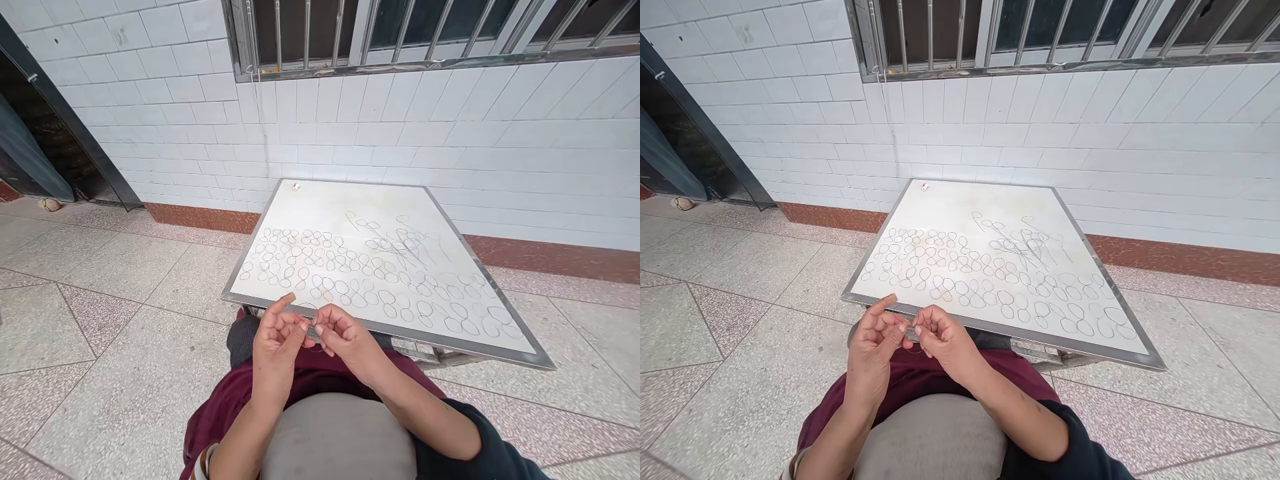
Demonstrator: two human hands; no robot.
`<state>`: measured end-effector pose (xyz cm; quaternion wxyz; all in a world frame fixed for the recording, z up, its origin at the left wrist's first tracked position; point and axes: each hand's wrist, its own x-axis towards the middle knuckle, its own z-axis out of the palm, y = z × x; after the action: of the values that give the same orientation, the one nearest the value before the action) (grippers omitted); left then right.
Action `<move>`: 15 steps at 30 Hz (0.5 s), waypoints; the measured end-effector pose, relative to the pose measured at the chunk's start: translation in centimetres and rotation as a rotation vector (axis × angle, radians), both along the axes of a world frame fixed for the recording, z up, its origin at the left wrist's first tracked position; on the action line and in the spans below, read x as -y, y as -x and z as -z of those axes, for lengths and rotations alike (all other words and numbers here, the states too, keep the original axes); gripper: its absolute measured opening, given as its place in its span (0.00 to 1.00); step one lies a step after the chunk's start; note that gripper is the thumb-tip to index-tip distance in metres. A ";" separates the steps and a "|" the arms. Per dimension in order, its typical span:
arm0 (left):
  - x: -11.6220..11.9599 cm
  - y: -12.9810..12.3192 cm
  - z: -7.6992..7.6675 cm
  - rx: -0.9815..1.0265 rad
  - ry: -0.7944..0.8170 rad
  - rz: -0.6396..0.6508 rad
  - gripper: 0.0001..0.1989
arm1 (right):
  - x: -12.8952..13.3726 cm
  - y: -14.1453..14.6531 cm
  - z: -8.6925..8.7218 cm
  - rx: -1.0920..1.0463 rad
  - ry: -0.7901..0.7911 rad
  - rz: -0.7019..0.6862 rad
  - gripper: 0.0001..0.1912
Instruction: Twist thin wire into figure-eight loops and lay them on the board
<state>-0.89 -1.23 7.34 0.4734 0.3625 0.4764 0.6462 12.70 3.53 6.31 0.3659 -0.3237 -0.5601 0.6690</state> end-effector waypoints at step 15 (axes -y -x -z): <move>0.1 -0.7 0.9 0.095 -0.018 -0.024 0.24 | 0.0 0.5 0.9 0.036 -0.070 0.088 0.10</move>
<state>-0.19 -1.34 6.39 0.4844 0.3297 0.4519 0.6727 12.25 3.53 5.44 0.3959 -0.3469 -0.5749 0.6264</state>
